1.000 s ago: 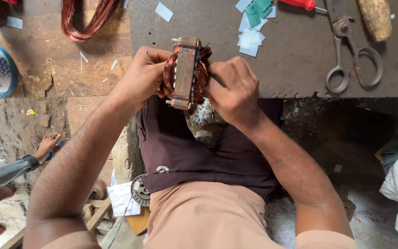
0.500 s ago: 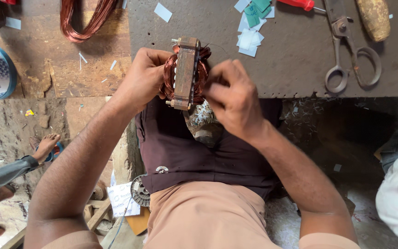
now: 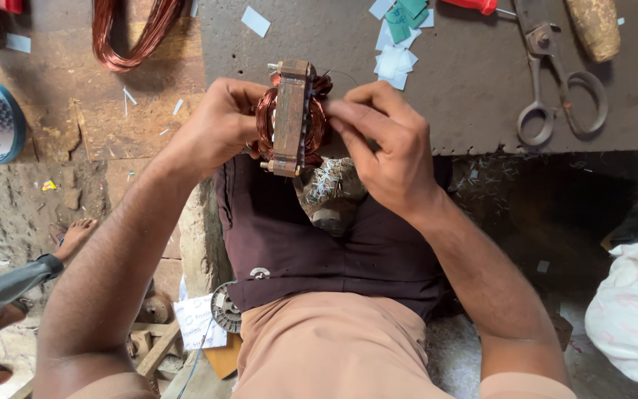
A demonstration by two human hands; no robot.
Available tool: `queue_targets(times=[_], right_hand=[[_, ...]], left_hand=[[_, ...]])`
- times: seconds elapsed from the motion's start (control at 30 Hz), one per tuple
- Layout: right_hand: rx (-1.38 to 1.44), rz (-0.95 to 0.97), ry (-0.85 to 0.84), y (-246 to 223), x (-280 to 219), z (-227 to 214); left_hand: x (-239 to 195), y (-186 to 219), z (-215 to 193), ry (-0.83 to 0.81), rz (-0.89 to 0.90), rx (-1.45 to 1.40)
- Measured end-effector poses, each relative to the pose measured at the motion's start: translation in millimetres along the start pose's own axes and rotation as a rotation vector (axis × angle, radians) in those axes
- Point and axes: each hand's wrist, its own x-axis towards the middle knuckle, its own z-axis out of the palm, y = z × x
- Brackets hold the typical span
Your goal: The person winds copper wire coils into the slots of a motor stator. They insert paper insulation pieces and use a screwdriver to tuck the wires into the core.
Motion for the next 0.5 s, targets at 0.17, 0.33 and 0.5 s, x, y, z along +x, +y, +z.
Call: queue_targets(times=[0.17,0.33,0.5], right_hand=[[-0.27,-0.288,-0.055,19,15,10],[-0.338,-0.299,-0.091,29,13,8],[-0.328,-0.182,-0.072,33,7,8]], left_hand=[[-5,4,1,0.08,0.208,0.366],[-7,5,11,0.235,0.557,0.737],[-4,-11,8,0.264,0.724,0.8]])
